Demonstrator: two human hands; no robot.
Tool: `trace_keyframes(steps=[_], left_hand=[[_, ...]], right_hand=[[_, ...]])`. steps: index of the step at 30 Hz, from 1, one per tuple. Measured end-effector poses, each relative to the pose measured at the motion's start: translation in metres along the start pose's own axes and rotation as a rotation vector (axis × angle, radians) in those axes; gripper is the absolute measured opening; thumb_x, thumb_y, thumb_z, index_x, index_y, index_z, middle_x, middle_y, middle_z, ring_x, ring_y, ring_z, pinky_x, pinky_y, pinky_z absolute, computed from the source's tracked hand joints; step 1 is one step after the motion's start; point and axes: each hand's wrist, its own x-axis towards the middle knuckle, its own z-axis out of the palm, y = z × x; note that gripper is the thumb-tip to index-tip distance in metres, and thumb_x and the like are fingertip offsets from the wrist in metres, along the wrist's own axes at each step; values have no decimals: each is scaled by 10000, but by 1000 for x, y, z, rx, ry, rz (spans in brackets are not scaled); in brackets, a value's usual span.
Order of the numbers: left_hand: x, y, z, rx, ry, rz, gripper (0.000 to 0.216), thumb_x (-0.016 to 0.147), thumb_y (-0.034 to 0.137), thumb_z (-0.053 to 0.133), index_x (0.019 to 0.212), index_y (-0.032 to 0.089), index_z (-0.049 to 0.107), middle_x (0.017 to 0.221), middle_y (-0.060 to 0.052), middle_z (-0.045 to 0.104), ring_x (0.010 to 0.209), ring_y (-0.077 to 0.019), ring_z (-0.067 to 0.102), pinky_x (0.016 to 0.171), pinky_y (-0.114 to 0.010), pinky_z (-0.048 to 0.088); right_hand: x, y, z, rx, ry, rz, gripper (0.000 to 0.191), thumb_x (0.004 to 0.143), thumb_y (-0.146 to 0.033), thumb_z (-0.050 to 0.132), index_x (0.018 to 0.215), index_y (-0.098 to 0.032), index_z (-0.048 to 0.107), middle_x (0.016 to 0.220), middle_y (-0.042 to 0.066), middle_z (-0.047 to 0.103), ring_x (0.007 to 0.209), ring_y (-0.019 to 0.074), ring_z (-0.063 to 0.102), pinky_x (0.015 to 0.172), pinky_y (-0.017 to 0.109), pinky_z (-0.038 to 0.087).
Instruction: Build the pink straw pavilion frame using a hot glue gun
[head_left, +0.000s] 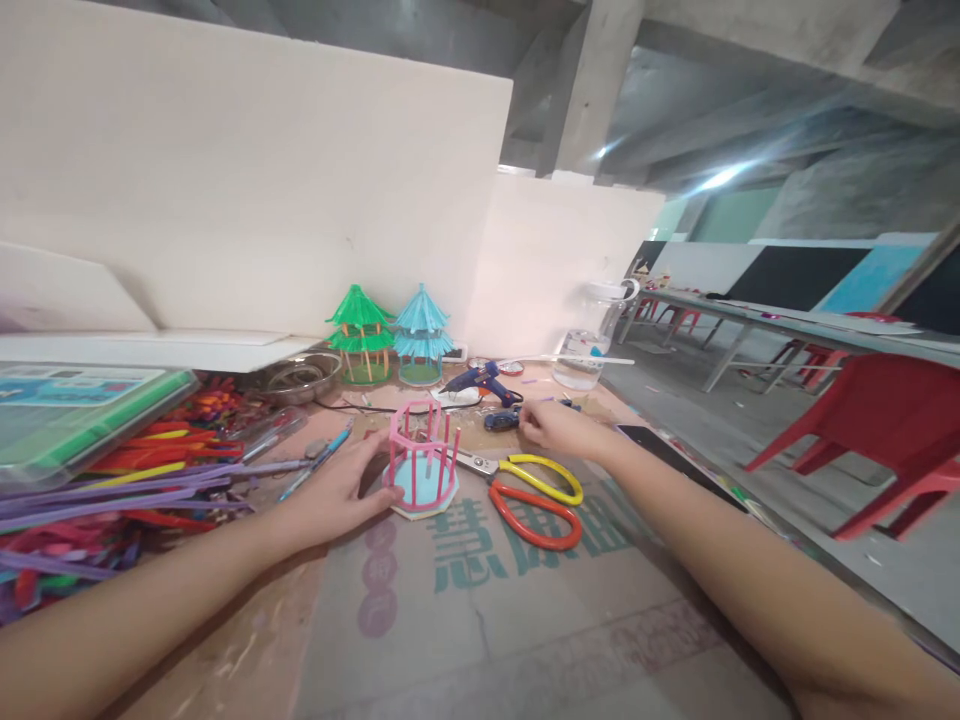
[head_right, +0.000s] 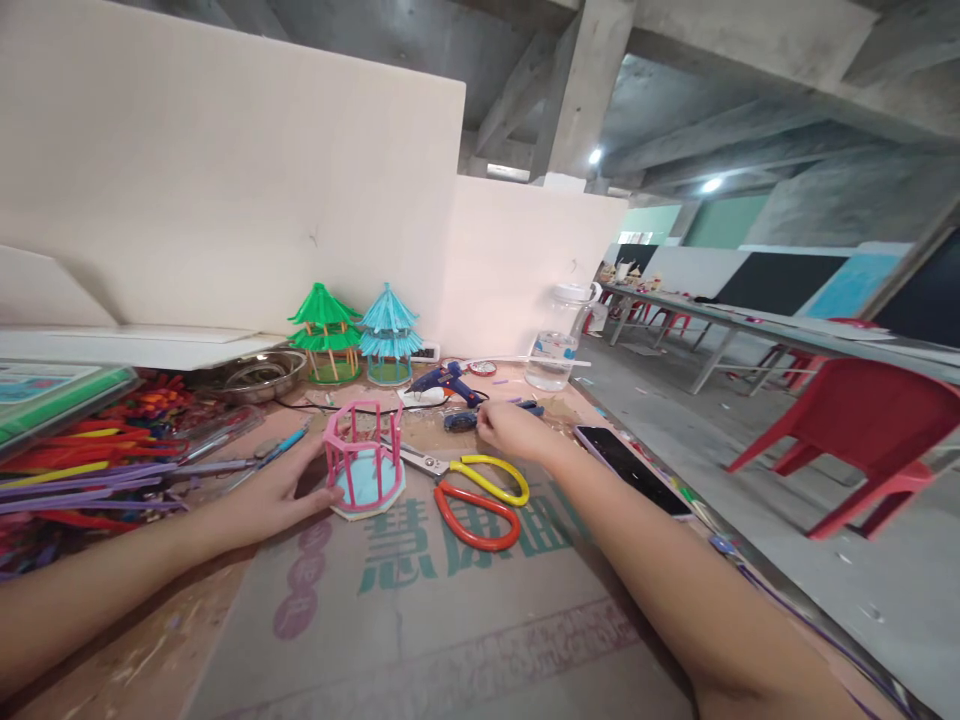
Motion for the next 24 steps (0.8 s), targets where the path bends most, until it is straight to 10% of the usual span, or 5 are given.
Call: trace_keyframes(steps=[8, 15, 24], left_hand=[[1, -2, 0, 5, 23, 48, 587, 893, 513, 537, 1381, 201, 444, 1258, -124, 606, 1187, -288, 552, 1060, -438, 412], [1, 3, -2, 38, 3, 45, 535, 899, 514, 519, 1339, 211, 478, 1162, -97, 638, 1125, -275, 580, 1028, -416, 433], [1, 5, -2, 53, -10, 8, 526, 889, 517, 514, 1307, 198, 491, 1202, -111, 616, 1129, -283, 571, 1042, -426, 414]], right_hand=[[-19, 23, -43, 236, -429, -158, 89, 798, -156, 495, 867, -178, 547, 660, -14, 646, 590, 131, 615, 590, 226, 460], [-29, -19, -27, -402, -286, -64, 271, 762, -219, 682, 1031, -192, 667, 888, 51, 728, 823, 217, 670, 607, 243, 381], [-24, -21, -9, -523, -187, -138, 175, 803, -171, 593, 920, -147, 720, 885, 115, 734, 813, 240, 681, 597, 258, 356]])
